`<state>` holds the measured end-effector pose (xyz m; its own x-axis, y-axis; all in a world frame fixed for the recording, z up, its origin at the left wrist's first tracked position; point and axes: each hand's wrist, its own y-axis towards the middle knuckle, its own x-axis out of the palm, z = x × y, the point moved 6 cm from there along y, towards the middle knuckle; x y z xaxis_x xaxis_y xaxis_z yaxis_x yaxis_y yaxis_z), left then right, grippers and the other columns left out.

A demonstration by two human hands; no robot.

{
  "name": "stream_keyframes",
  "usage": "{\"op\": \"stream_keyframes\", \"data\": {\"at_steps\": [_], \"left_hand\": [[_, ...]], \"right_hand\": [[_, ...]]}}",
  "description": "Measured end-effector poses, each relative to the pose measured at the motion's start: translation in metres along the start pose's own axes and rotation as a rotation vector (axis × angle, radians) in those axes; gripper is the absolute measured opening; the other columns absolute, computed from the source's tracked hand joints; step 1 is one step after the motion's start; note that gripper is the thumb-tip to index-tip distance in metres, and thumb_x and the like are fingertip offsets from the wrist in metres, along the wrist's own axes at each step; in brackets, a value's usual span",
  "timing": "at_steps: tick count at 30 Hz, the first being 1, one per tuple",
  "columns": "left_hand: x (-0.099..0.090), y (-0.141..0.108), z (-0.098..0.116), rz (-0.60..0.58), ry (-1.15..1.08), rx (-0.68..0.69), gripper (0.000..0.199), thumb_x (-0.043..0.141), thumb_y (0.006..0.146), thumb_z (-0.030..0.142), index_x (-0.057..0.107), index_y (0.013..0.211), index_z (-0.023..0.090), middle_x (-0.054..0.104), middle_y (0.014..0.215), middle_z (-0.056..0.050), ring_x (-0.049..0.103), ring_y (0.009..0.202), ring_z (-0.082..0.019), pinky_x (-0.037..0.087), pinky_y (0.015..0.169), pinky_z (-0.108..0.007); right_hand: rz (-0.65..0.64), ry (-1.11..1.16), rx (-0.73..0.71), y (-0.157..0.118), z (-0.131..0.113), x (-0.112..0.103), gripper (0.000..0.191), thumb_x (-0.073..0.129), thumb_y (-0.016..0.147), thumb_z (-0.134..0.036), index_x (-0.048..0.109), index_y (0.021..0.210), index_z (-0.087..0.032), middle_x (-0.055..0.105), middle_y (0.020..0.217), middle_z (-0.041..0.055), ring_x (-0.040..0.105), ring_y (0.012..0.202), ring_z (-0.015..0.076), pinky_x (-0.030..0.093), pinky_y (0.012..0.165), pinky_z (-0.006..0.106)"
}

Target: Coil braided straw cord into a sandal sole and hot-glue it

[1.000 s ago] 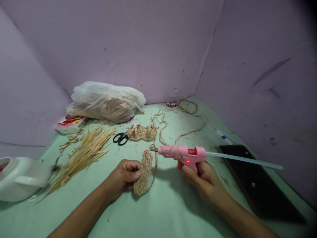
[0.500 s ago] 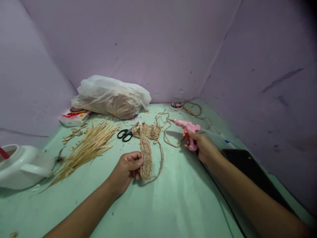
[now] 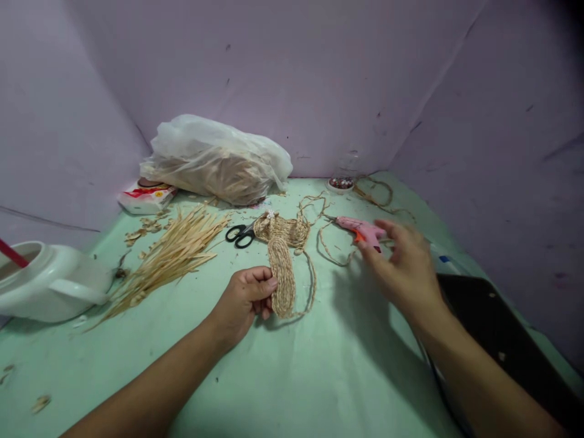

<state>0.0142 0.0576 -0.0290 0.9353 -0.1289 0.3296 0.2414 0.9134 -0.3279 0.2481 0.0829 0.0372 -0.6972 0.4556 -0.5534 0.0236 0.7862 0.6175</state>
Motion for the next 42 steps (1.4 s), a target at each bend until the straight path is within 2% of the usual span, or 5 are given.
{"op": "stream_keyframes", "data": {"at_steps": [4,7,10,16,42], "left_hand": [[0.001,0.000,-0.001,-0.005,-0.003,0.005,0.029,0.074,0.060,0.035,0.056,0.062,0.012,0.051,0.047,0.003,0.043,0.038,-0.005,0.032,0.035,-0.016],[0.001,-0.001,-0.001,0.027,0.004,0.036,0.027,0.073,0.061,0.034,0.056,0.063,0.013,0.050,0.046,0.004,0.040,0.038,-0.004,0.030,0.034,-0.016],[0.000,-0.001,0.002,0.086,0.032,0.083,0.027,0.072,0.062,0.033,0.054,0.060,0.013,0.048,0.043,0.004,0.039,0.037,-0.005,0.028,0.034,-0.016],[-0.003,0.000,0.002,0.112,0.066,0.093,0.024,0.069,0.062,0.032,0.054,0.060,0.014,0.048,0.043,0.004,0.038,0.036,-0.004,0.027,0.034,-0.016],[0.000,-0.001,0.003,0.057,0.190,0.059,0.020,0.068,0.063,0.031,0.057,0.060,0.014,0.045,0.040,0.005,0.037,0.035,-0.004,0.024,0.032,-0.016]], "right_hand": [[-0.461,0.281,0.007,-0.040,-0.055,0.032,0.022,0.061,0.081,-0.033,0.061,0.099,-0.020,0.066,0.094,0.0068,0.058,0.070,0.0153,0.049,0.062,0.029],[-0.606,0.240,-0.147,-0.061,-0.076,0.050,0.025,0.065,0.079,-0.034,0.062,0.098,-0.020,0.067,0.096,0.0068,0.057,0.088,0.0212,0.045,0.077,0.037],[-0.586,0.155,-0.223,-0.066,-0.075,0.057,0.013,0.064,0.081,-0.031,0.064,0.086,-0.020,0.069,0.083,0.0040,0.056,0.091,0.0237,0.039,0.080,0.040],[-0.483,0.203,-0.206,-0.067,-0.071,0.053,0.013,0.056,0.086,-0.030,0.062,0.078,-0.021,0.065,0.062,-0.0037,0.055,0.054,0.0111,0.035,0.090,0.042],[-0.315,0.055,-0.373,-0.059,-0.076,0.040,0.003,0.058,0.084,-0.022,0.061,0.083,-0.022,0.068,0.069,-0.0027,0.062,0.064,0.0134,0.034,0.094,0.041]]}}
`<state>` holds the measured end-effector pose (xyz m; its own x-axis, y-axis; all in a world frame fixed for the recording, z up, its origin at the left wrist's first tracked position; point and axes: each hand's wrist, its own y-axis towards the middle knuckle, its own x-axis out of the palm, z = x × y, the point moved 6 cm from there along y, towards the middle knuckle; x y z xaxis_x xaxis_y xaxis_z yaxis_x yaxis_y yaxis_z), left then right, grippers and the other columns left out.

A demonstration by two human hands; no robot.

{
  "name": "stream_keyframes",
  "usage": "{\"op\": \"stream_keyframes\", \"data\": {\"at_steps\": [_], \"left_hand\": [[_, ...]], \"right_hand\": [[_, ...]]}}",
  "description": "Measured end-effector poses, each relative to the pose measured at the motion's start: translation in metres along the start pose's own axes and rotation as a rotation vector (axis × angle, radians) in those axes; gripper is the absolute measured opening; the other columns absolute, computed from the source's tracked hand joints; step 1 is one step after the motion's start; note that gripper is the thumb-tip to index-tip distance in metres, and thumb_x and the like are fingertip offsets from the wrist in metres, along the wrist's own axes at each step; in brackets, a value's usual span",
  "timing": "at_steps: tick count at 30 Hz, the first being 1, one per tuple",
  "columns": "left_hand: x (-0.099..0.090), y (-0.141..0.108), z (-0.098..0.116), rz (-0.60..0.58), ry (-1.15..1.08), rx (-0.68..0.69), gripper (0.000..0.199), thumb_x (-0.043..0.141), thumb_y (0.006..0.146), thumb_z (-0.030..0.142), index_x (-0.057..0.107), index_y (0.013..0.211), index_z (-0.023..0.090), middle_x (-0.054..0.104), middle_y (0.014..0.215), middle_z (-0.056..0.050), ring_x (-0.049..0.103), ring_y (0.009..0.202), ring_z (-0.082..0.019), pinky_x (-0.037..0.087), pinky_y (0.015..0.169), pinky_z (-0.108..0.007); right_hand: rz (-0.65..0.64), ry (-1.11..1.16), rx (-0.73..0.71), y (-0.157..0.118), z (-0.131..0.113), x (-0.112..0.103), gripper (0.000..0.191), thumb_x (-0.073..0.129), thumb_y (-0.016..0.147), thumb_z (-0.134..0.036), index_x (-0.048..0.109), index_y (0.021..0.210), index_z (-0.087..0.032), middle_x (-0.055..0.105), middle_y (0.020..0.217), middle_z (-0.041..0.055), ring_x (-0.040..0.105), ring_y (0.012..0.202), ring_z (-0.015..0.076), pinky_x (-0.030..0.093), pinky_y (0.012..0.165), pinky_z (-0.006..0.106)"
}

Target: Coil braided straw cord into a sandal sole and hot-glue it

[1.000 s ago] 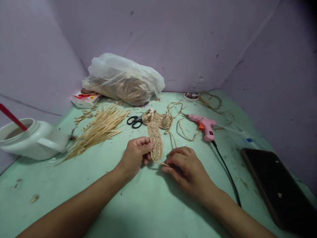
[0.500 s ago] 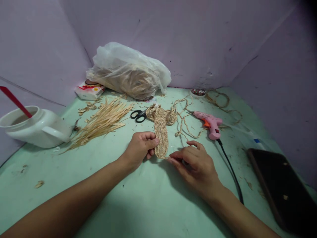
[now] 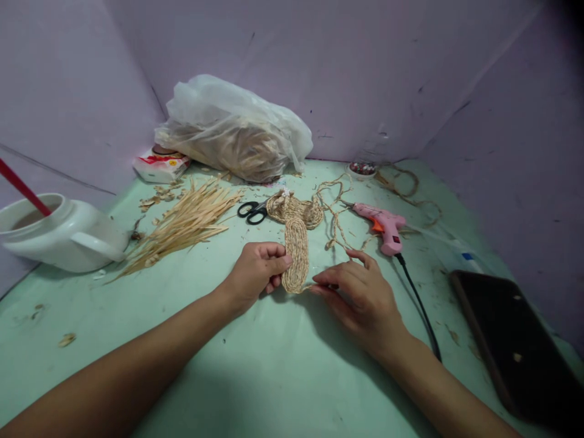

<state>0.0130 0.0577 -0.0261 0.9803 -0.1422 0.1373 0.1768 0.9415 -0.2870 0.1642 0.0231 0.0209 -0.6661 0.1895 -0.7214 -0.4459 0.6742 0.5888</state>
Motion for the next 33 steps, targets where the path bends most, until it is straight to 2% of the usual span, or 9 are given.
{"op": "stream_keyframes", "data": {"at_steps": [7,19,33], "left_hand": [[0.002,0.000,0.000,-0.031,0.025,-0.005,0.020,0.067,0.064,0.032,0.058,0.060,0.014,0.046,0.042,0.005,0.037,0.036,-0.004,0.024,0.031,-0.016],[0.003,-0.002,0.001,-0.046,0.053,-0.018,0.022,0.068,0.063,0.033,0.060,0.063,0.013,0.047,0.043,0.005,0.037,0.037,-0.004,0.025,0.031,-0.015],[0.007,-0.003,-0.001,-0.149,0.090,-0.021,0.020,0.066,0.067,0.032,0.060,0.066,0.013,0.047,0.046,0.005,0.036,0.038,-0.003,0.024,0.033,-0.014]], "right_hand": [[-0.021,0.030,-0.017,0.000,0.001,0.001,0.003,0.058,0.085,-0.021,0.060,0.083,-0.022,0.069,0.072,-0.0023,0.063,0.067,0.0131,0.034,0.093,0.041],[0.061,-0.035,-0.049,0.002,0.001,-0.006,0.002,0.062,0.083,-0.023,0.061,0.084,-0.022,0.070,0.074,-0.0009,0.062,0.068,0.0144,0.036,0.095,0.042],[0.121,-0.004,-0.087,0.002,0.003,-0.009,0.004,0.064,0.082,-0.019,0.062,0.085,-0.019,0.069,0.074,0.0006,0.062,0.068,0.0146,0.035,0.097,0.045]]}}
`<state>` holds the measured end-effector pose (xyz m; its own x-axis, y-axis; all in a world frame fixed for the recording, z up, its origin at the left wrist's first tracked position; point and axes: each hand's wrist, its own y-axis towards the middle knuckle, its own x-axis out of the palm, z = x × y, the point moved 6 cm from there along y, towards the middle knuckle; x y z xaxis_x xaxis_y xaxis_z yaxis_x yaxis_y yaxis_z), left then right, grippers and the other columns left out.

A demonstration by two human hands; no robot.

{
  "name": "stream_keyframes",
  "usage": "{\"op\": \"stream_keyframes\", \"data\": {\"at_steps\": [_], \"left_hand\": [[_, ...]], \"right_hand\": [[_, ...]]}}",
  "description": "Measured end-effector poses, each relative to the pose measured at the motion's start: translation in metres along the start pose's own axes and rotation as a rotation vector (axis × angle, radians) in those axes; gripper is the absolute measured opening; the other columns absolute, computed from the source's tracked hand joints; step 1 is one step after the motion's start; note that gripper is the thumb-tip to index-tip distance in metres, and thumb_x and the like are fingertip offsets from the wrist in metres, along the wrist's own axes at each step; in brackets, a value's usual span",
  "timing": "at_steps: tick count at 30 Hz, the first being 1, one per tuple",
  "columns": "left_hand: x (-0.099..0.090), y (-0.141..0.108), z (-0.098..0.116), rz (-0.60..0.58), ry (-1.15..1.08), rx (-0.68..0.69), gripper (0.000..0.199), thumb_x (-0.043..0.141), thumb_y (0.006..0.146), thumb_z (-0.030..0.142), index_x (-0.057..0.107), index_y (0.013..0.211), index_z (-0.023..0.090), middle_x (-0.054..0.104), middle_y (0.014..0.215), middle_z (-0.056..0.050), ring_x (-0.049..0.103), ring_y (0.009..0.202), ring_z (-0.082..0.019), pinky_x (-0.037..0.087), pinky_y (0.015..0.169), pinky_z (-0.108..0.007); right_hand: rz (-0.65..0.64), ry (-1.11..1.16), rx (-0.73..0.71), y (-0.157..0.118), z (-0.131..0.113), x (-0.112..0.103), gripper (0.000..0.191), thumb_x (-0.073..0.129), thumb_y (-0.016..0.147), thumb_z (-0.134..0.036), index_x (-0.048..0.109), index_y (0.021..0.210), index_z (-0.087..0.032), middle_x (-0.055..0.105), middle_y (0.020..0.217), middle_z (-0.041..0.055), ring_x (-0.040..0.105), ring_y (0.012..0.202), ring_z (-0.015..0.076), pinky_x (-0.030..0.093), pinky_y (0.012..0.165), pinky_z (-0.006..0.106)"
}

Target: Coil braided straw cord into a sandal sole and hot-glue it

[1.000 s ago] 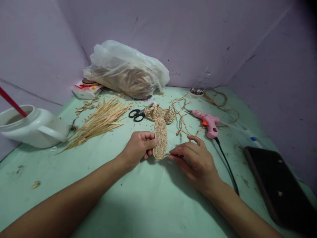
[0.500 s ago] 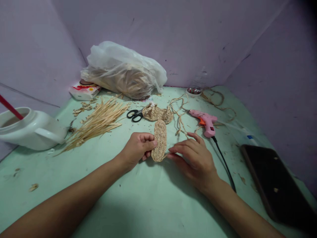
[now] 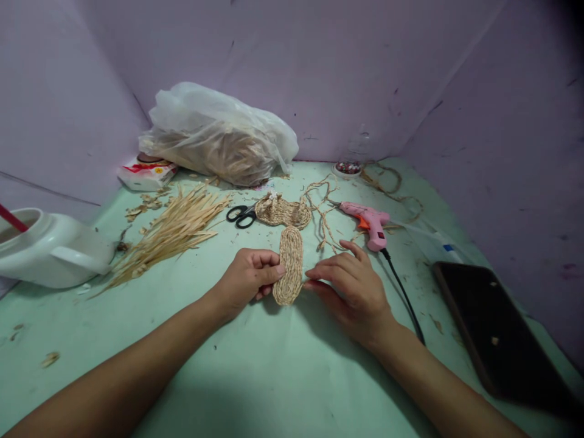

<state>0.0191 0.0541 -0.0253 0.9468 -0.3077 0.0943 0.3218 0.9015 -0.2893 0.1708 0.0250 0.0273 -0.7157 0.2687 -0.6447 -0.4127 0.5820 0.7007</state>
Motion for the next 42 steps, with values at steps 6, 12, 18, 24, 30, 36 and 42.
{"op": "stream_keyframes", "data": {"at_steps": [6,12,18,24,30,36,42], "left_hand": [[0.001,0.000,0.001,-0.009,0.016,0.001,0.020,0.065,0.068,0.032,0.058,0.064,0.013,0.047,0.047,0.005,0.035,0.038,-0.003,0.023,0.034,-0.015],[0.001,0.001,0.000,-0.035,0.048,0.006,0.022,0.064,0.068,0.032,0.057,0.063,0.013,0.045,0.047,0.005,0.035,0.039,-0.003,0.023,0.036,-0.016],[0.003,0.001,-0.002,-0.071,0.055,-0.002,0.022,0.064,0.068,0.033,0.059,0.067,0.011,0.046,0.048,0.005,0.034,0.040,-0.003,0.021,0.038,-0.018],[0.005,-0.001,0.000,-0.109,0.069,-0.024,0.025,0.064,0.066,0.035,0.059,0.066,0.011,0.045,0.048,0.005,0.032,0.040,-0.003,0.020,0.039,-0.019],[0.003,-0.001,0.005,-0.125,0.296,-0.080,0.022,0.060,0.067,0.033,0.059,0.064,0.011,0.043,0.048,0.005,0.031,0.043,-0.005,0.021,0.043,-0.021],[-0.002,-0.003,0.006,-0.075,0.679,-0.095,0.018,0.059,0.067,0.028,0.065,0.075,0.014,0.050,0.055,0.003,0.041,0.051,-0.010,0.030,0.050,-0.024],[0.006,-0.017,0.028,0.116,1.145,0.089,0.029,0.056,0.075,0.044,0.066,0.087,0.020,0.063,0.088,-0.005,0.056,0.079,-0.021,0.040,0.067,-0.031]], "right_hand": [[0.006,-0.026,-0.017,0.000,-0.001,-0.001,0.007,0.061,0.083,-0.014,0.062,0.088,-0.018,0.069,0.076,0.0011,0.061,0.069,0.0145,0.035,0.097,0.045],[0.009,-0.026,-0.024,0.000,0.000,-0.002,0.010,0.062,0.082,-0.013,0.061,0.091,-0.017,0.069,0.077,0.0026,0.061,0.070,0.0151,0.035,0.096,0.048],[0.014,-0.034,-0.016,0.000,0.002,-0.002,0.009,0.062,0.083,-0.017,0.060,0.091,-0.018,0.070,0.078,0.0022,0.062,0.071,0.0155,0.035,0.097,0.048],[0.016,-0.075,-0.054,0.002,0.004,-0.005,0.009,0.062,0.084,-0.025,0.060,0.091,-0.020,0.069,0.075,0.0019,0.062,0.068,0.0152,0.035,0.097,0.048],[-0.228,-0.034,-0.120,-0.002,0.006,0.006,0.007,0.058,0.087,-0.023,0.062,0.089,-0.018,0.067,0.074,0.0020,0.061,0.069,0.0147,0.036,0.096,0.044],[-0.401,0.054,-0.094,-0.006,0.000,0.020,0.011,0.055,0.086,-0.020,0.062,0.078,-0.017,0.065,0.072,0.0013,0.059,0.070,0.0149,0.038,0.086,0.037],[-0.422,0.041,-0.059,-0.008,0.000,0.024,0.011,0.055,0.086,-0.021,0.063,0.080,-0.017,0.067,0.075,0.0025,0.057,0.069,0.0152,0.039,0.069,0.030]]}}
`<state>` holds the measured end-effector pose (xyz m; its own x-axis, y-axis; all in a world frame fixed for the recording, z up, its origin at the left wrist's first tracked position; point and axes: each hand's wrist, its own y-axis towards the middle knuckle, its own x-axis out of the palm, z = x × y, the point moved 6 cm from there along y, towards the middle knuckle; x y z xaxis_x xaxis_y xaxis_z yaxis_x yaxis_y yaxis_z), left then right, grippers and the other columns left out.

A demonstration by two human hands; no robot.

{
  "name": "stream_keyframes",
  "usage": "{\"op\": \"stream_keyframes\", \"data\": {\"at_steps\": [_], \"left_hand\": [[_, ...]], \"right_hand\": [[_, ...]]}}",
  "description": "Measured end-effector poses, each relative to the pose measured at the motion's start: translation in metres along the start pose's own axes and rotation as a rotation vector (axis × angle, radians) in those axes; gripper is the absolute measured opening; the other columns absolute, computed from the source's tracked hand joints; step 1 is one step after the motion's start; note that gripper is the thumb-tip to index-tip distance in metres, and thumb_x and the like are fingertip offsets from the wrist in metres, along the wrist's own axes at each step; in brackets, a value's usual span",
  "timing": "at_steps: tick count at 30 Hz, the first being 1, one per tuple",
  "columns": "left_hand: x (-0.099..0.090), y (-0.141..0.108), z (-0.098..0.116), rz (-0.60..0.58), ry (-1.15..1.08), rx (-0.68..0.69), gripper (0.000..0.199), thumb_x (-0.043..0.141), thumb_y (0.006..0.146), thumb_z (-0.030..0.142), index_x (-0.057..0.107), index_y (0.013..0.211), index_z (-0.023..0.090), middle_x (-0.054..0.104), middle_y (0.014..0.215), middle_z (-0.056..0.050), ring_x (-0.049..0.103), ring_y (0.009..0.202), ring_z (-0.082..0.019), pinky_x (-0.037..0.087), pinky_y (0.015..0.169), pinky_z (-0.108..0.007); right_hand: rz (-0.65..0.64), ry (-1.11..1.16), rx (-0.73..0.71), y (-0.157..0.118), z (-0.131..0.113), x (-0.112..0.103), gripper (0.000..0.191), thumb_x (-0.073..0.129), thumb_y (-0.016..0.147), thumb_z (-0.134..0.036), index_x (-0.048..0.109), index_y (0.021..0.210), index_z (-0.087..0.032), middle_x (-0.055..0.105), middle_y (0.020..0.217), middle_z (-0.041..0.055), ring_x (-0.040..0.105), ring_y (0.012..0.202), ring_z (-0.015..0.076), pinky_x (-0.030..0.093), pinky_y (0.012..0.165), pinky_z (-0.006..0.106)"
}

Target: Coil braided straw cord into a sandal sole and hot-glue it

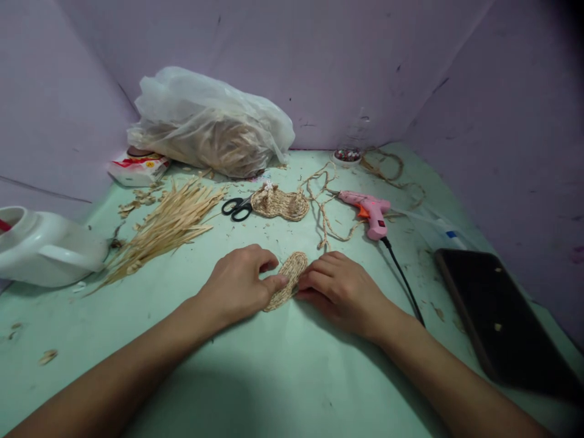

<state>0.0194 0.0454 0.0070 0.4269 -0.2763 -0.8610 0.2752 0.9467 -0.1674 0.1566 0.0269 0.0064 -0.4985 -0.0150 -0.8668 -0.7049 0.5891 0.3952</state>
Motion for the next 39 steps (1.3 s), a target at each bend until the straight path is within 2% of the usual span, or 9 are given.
{"op": "stream_keyframes", "data": {"at_steps": [2,7,11,18,25,30,35,39], "left_hand": [[0.000,-0.006,0.006,-0.022,0.080,0.011,0.033,0.056,0.075,0.046,0.065,0.096,0.023,0.062,0.096,-0.005,0.058,0.084,-0.023,0.041,0.070,-0.034],[0.007,-0.017,0.014,-0.097,0.233,0.007,0.032,0.054,0.078,0.037,0.061,0.107,0.026,0.059,0.099,-0.006,0.057,0.092,-0.027,0.042,0.071,-0.038],[0.011,-0.019,0.018,-0.125,0.272,0.024,0.031,0.051,0.079,0.032,0.060,0.107,0.024,0.059,0.097,-0.007,0.057,0.093,-0.027,0.042,0.068,-0.038],[0.011,-0.017,0.019,-0.133,0.302,0.042,0.031,0.048,0.078,0.030,0.060,0.105,0.022,0.059,0.098,-0.008,0.056,0.092,-0.028,0.044,0.068,-0.038],[0.010,-0.019,0.023,-0.129,0.312,0.070,0.034,0.048,0.079,0.035,0.058,0.108,0.019,0.060,0.099,-0.010,0.054,0.094,-0.028,0.044,0.072,-0.039],[0.005,-0.017,0.020,-0.058,0.254,0.064,0.024,0.043,0.083,0.026,0.062,0.096,0.019,0.061,0.095,-0.009,0.053,0.094,-0.025,0.042,0.076,-0.037],[0.006,-0.008,0.005,-0.017,0.120,-0.026,0.020,0.051,0.080,0.037,0.063,0.085,0.021,0.064,0.089,-0.005,0.056,0.087,-0.023,0.040,0.071,-0.034],[0.009,-0.005,0.000,-0.004,0.115,-0.047,0.017,0.054,0.077,0.037,0.062,0.082,0.022,0.065,0.088,-0.004,0.056,0.087,-0.023,0.038,0.069,-0.033]], "right_hand": [[-0.004,-0.015,0.025,-0.001,0.001,0.000,0.011,0.055,0.086,-0.021,0.064,0.080,-0.018,0.066,0.075,0.0031,0.057,0.070,0.0158,0.040,0.067,0.029],[-0.023,0.006,0.082,-0.002,0.003,-0.001,0.011,0.057,0.085,-0.023,0.064,0.080,-0.018,0.065,0.077,0.0045,0.056,0.070,0.0163,0.041,0.063,0.028],[-0.045,-0.009,0.055,-0.002,0.001,-0.001,0.010,0.057,0.086,-0.022,0.065,0.083,-0.019,0.067,0.080,0.0038,0.057,0.072,0.0164,0.040,0.064,0.028],[-0.088,-0.067,0.097,-0.003,0.005,-0.005,0.014,0.057,0.084,-0.024,0.066,0.075,-0.018,0.066,0.071,0.0024,0.056,0.067,0.0163,0.037,0.067,0.031],[-0.056,-0.077,0.041,-0.001,0.001,-0.007,0.015,0.054,0.085,-0.022,0.065,0.075,-0.018,0.066,0.070,0.0017,0.055,0.065,0.0153,0.036,0.074,0.034],[-0.037,-0.094,0.033,-0.002,0.000,-0.006,0.016,0.054,0.084,-0.022,0.065,0.072,-0.019,0.065,0.068,0.0013,0.055,0.066,0.0156,0.034,0.082,0.036],[-0.043,-0.104,0.045,-0.002,-0.001,-0.006,0.017,0.054,0.083,-0.023,0.066,0.072,-0.020,0.064,0.066,0.0014,0.054,0.066,0.0166,0.033,0.083,0.038],[-0.049,-0.120,0.051,-0.001,-0.001,-0.005,0.018,0.056,0.083,-0.026,0.066,0.069,-0.019,0.064,0.066,0.0014,0.053,0.066,0.0171,0.032,0.085,0.040]]}}
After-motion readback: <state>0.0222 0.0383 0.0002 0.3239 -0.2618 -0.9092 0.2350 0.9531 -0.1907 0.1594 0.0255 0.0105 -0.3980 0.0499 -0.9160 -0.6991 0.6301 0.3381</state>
